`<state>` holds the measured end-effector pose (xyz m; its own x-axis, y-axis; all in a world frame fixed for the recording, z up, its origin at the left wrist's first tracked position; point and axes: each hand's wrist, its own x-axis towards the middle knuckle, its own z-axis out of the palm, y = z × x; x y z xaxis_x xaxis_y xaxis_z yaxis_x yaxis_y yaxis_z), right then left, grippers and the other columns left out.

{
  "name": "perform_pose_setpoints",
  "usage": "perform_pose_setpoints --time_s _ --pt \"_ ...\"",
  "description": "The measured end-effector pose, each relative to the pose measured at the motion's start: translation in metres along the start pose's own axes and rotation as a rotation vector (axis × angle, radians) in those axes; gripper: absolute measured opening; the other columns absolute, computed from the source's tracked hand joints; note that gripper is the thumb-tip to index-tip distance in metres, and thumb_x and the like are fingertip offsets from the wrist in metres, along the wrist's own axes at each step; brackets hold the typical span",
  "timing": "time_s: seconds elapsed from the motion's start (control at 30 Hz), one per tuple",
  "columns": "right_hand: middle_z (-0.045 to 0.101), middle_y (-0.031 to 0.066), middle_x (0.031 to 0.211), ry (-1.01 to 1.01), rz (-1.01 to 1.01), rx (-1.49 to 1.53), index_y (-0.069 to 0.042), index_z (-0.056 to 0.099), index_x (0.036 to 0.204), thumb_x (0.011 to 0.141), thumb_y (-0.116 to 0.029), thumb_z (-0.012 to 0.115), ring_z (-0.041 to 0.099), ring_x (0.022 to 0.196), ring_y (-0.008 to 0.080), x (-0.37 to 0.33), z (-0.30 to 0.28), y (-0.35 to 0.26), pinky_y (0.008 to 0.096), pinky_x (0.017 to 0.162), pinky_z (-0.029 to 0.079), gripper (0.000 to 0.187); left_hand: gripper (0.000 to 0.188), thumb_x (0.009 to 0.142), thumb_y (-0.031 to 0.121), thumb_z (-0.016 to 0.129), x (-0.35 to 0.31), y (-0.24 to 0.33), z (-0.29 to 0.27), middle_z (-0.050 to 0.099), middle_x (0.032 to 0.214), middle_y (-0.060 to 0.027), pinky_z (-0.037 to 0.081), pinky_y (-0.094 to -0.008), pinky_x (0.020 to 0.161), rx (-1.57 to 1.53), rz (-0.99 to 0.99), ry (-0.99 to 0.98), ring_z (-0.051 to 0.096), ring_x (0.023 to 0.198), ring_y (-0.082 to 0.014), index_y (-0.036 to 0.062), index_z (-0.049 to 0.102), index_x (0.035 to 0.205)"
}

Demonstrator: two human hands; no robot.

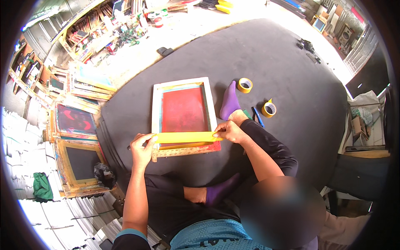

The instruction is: The person sits cross-legged on the floor and applies yellow masking tape to the edges of a wooden screen printing frame. They use scissors to cut the tape and smooth it down along the frame's perimeter.

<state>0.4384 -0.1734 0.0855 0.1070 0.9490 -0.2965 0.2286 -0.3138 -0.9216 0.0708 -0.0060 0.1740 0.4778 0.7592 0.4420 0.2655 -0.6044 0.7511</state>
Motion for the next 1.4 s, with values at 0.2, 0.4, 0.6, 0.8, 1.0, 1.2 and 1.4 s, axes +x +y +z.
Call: perform_pose_setpoints --time_s 0.2,0.4,0.6,0.8,1.0,1.2,1.4 --pt "0.079 0.0138 0.094 0.098 -0.017 -0.021 0.003 0.079 0.11 0.086 -0.021 0.084 0.072 0.085 0.0183 -0.006 0.017 0.023 0.035 0.08 0.057 0.035 0.014 0.09 0.003 0.081 -0.02 -0.03 0.013 0.073 0.085 -0.0107 0.056 -0.0304 0.068 -0.036 -0.206 -0.006 0.07 0.074 -0.0147 -0.003 0.08 0.102" --pt "0.078 0.012 0.09 0.15 0.012 -0.168 0.006 0.079 0.108 0.088 -0.016 0.084 0.067 0.077 0.0146 -0.015 0.05 0.028 0.0325 0.071 0.056 0.031 0.017 0.091 0.008 0.081 -0.054 -0.091 0.012 0.078 0.086 -0.0121 0.056 -0.0297 0.071 -0.108 -0.365 -0.032 0.07 0.072 -0.0134 -0.007 0.078 0.099" --pt "0.078 0.0175 0.089 0.163 0.113 -0.059 0.001 0.081 0.103 0.085 -0.025 0.085 0.074 0.079 0.0216 -0.014 0.07 0.049 0.0364 0.077 0.057 0.032 0.018 0.093 0.011 0.078 -0.06 -0.094 0.008 0.078 0.08 -0.0089 0.053 -0.0285 0.067 -0.041 -0.473 -0.108 0.066 0.072 -0.0084 -0.0073 0.078 0.097" --pt "0.075 0.014 0.081 0.308 0.223 -0.208 0.001 0.081 0.097 0.083 -0.027 0.088 0.071 0.074 0.0183 -0.019 0.077 0.038 0.0367 0.073 0.056 0.032 0.019 0.093 0.013 0.079 -0.076 -0.109 0.023 0.074 0.079 -0.0006 0.05 -0.0264 0.065 -0.104 -0.765 -0.131 0.061 0.069 -0.0061 -0.0055 0.079 0.095" --pt "0.072 0.0116 0.076 0.457 0.174 -0.217 0.004 0.079 0.09 0.081 -0.02 0.09 0.066 0.071 0.0142 -0.023 0.082 0.046 0.0342 0.07 0.054 0.028 0.027 0.091 0.021 0.083 -0.092 -0.144 0.045 0.08 0.087 -0.0149 0.057 -0.0323 0.073 0.038 -0.617 -0.116 0.076 0.078 -0.0167 -0.0031 0.08 0.102" --pt "0.072 0.0113 0.075 0.562 0.067 -0.253 0.003 0.078 0.086 0.079 -0.016 0.09 0.067 0.07 0.0171 -0.016 0.088 0.067 0.0353 0.07 0.054 0.023 0.022 0.091 0.015 0.082 -0.099 -0.144 0.06 0.079 0.087 -0.0135 0.056 -0.0309 0.073 -0.03 -0.585 -0.063 0.072 0.077 -0.0138 -0.0051 0.079 0.099" --pt "0.073 0.0113 0.075 0.482 0.259 -0.054 0.002 0.08 0.087 0.079 -0.018 0.089 0.069 0.07 0.0178 -0.021 0.076 0.078 0.0355 0.069 0.054 0.023 0.018 0.093 0.012 0.08 -0.102 -0.127 0.057 0.075 0.081 -0.0058 0.052 -0.0286 0.069 -0.066 -0.605 -0.142 0.063 0.073 -0.0075 -0.0053 0.079 0.095"
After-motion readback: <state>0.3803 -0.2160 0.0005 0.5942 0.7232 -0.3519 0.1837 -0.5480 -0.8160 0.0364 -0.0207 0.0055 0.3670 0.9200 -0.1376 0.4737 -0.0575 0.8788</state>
